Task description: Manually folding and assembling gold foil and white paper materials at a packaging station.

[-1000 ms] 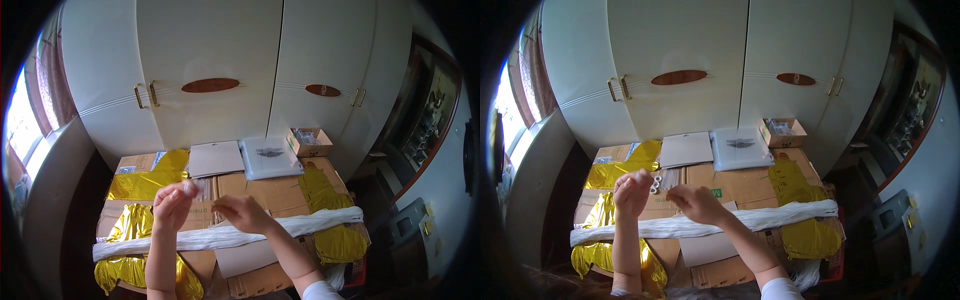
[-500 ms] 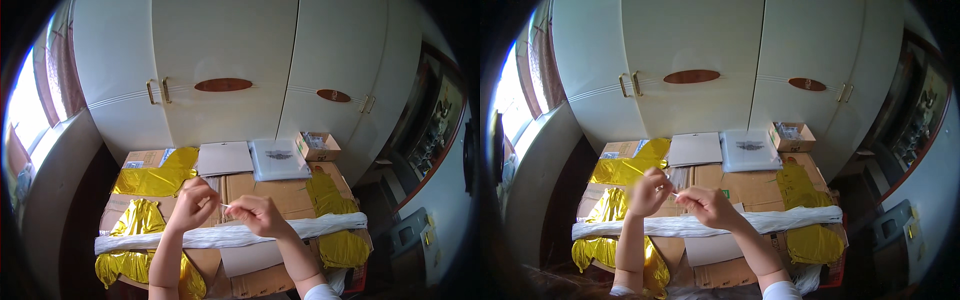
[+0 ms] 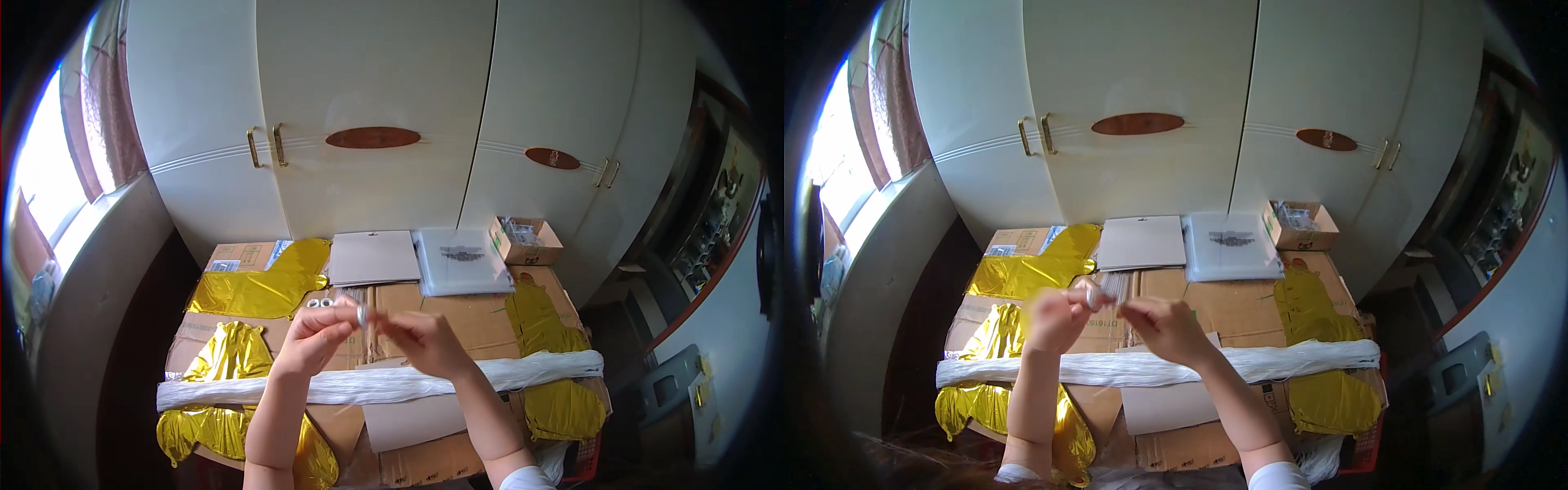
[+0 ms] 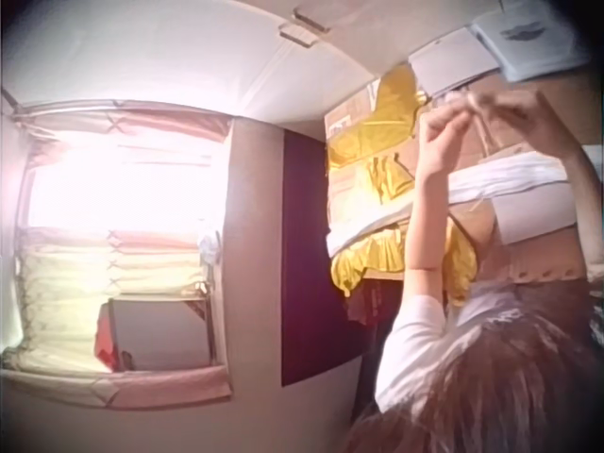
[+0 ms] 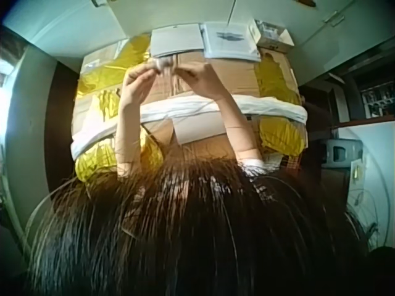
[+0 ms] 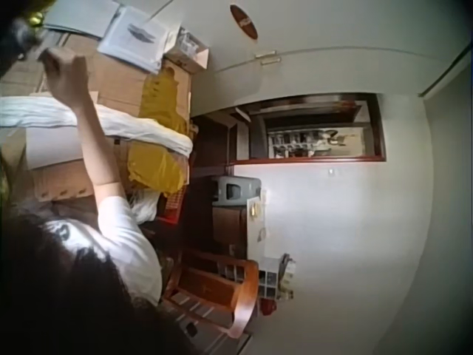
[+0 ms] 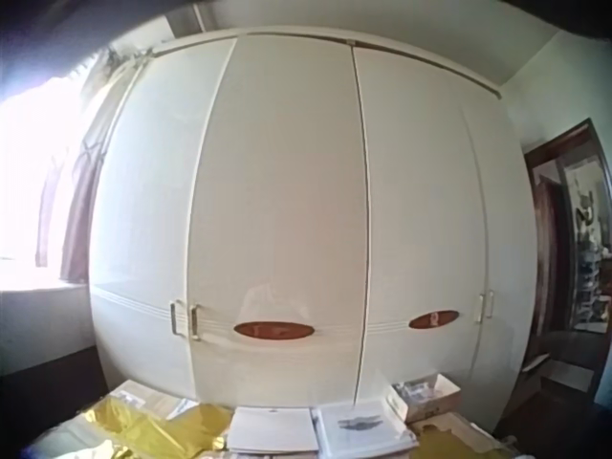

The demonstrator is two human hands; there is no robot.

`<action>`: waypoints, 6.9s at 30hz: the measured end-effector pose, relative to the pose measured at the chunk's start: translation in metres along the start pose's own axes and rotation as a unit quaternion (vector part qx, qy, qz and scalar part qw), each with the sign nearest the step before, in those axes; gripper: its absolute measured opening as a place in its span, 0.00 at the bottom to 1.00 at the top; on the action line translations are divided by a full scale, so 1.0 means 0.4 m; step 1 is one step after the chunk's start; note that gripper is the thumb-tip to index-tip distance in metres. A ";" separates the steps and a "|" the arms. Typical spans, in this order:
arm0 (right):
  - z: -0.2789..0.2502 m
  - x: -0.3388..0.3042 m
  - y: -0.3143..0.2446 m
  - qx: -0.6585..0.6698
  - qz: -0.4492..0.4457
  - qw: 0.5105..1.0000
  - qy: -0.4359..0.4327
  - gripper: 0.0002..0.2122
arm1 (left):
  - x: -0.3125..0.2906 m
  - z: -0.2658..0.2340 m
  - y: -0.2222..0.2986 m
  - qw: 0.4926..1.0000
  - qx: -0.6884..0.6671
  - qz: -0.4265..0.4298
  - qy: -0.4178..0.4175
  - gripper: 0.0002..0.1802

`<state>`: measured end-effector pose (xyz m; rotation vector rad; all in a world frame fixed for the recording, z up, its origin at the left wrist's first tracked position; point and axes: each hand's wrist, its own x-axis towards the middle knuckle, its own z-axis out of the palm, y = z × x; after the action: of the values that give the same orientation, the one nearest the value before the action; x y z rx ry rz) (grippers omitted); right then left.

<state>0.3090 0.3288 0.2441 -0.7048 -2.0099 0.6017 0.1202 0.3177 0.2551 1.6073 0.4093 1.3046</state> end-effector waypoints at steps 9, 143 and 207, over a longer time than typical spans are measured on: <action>0.012 0.003 -0.002 0.026 0.044 0.997 0.063 0.05 | -0.006 0.015 -0.012 0.999 -0.039 0.017 0.014 0.08; 0.007 0.002 0.055 0.184 0.072 0.980 0.036 0.04 | 0.008 -0.007 -0.059 0.989 0.092 -0.079 0.083 0.18; 0.038 0.014 0.078 0.068 0.056 0.996 0.022 0.11 | -0.114 -0.371 -0.241 0.708 0.631 -0.317 0.019 0.13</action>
<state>0.3011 0.3529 0.2198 -0.7454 -1.8780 0.7735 0.0027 0.3974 0.1402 2.1213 2.0071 0.3863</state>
